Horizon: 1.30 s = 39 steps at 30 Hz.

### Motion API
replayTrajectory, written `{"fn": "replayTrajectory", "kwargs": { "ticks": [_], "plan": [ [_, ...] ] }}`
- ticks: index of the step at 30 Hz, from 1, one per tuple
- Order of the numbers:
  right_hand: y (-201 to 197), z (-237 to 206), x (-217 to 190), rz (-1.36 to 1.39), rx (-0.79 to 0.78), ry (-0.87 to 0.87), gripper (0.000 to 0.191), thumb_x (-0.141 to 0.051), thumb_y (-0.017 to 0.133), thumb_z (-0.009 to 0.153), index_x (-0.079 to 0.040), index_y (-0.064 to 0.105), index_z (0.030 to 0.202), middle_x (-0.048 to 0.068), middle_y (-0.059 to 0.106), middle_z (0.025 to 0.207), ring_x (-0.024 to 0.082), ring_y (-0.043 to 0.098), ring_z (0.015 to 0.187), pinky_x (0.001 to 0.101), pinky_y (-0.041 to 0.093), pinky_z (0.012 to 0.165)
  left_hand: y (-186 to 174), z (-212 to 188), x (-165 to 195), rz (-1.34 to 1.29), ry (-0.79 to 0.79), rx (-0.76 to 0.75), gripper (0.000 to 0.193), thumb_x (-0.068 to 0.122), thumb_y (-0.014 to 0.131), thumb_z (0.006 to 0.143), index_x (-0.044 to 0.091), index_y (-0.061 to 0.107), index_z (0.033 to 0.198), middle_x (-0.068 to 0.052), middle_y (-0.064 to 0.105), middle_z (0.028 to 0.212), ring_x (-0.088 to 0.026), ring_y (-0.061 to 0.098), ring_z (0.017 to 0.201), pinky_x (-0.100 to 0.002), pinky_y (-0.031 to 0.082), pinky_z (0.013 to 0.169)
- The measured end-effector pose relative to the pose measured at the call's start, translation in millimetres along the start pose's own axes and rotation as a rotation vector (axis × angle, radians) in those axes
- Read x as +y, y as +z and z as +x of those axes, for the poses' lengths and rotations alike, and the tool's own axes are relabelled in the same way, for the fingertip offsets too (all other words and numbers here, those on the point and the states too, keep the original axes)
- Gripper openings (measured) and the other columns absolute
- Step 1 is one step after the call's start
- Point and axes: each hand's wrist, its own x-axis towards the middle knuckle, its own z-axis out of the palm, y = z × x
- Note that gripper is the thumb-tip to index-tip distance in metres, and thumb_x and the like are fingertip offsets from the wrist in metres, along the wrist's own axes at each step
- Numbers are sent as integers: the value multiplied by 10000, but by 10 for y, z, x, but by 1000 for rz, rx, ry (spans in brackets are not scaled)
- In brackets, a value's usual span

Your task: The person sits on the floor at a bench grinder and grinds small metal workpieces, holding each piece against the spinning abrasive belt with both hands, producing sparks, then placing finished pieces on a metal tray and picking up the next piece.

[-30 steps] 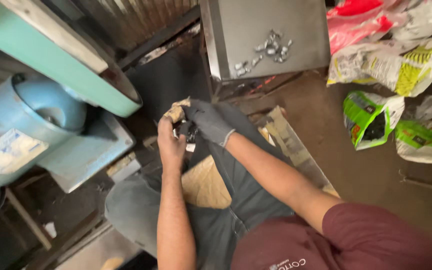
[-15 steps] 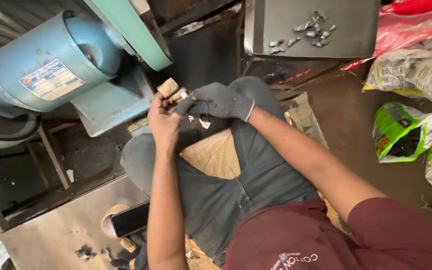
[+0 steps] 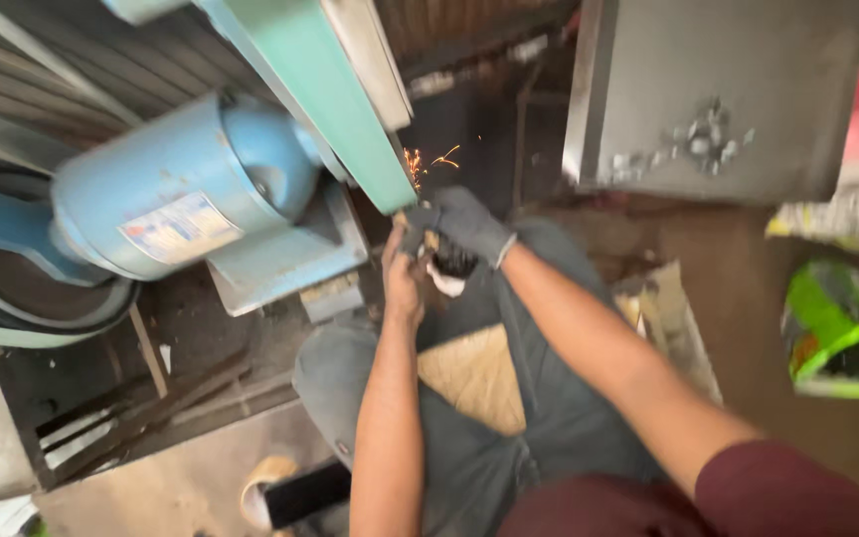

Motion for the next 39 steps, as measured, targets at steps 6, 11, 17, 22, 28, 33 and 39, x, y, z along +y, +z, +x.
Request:
{"fn": "replayTrajectory", "kwargs": {
  "ticks": [6, 11, 17, 22, 28, 33, 39],
  "plan": [
    [-15, -237, 58, -431, -131, -163, 418, -424, 747, 955, -8, 742, 988, 53, 680, 765, 141, 662, 674, 331, 530, 659, 105, -188, 100, 285, 273, 60, 422, 153, 634, 917, 13, 657, 1315, -55, 695, 1130, -135, 640, 936, -251, 509, 796],
    [-110, -605, 29, -238, -14, -151, 448, -316, 801, 850, -36, 712, 1188, 37, 744, 1087, 126, 704, 973, 292, 546, 865, 14, -395, 215, 896, 432, 137, 297, 29, 691, 797, -1, 731, 1089, -24, 736, 813, -100, 658, 681, -226, 517, 634],
    [-143, -721, -134, 267, -72, -159, 421, -246, 762, 959, -18, 682, 1304, 39, 723, 1214, 109, 674, 1118, 274, 543, 982, 108, -407, 387, 709, 334, 76, 154, 155, 773, 934, 11, 780, 987, 25, 714, 769, -62, 584, 703, -245, 489, 620],
    [9, -429, 156, 492, 140, 210, 312, -258, 685, 1013, -36, 691, 1232, 15, 677, 865, 75, 611, 685, 226, 480, 579, 56, -87, 75, 351, 205, 1, 397, 302, 640, 1006, -29, 691, 1219, -80, 632, 1090, -167, 577, 1008, -330, 444, 914],
    [89, -32, 96, 814, 193, 206, 224, -169, 679, 1013, -38, 657, 1194, -5, 682, 905, 66, 619, 719, 224, 483, 579, 92, 91, -131, -227, -18, -104, 659, 379, 486, 1010, 10, 386, 1547, -123, 425, 1603, -230, 432, 1473, -391, 315, 1227],
    [1, -287, 24, 826, 107, 106, 285, -150, 678, 973, -10, 683, 1221, 29, 751, 1041, 87, 670, 849, 227, 533, 691, 49, 17, -30, -215, 110, -96, 577, 257, 559, 973, -54, 470, 1451, -213, 556, 1444, -351, 592, 1303, -475, 472, 1104],
    [-34, -745, 56, -538, 12, -297, 380, -267, 756, 926, -7, 723, 1201, 139, 726, 1019, 229, 675, 912, 358, 541, 789, 16, -318, 163, 1098, 470, 222, 345, 17, 655, 829, 21, 677, 1174, -234, 728, 996, -377, 720, 937, -419, 564, 823]
  ]
}}
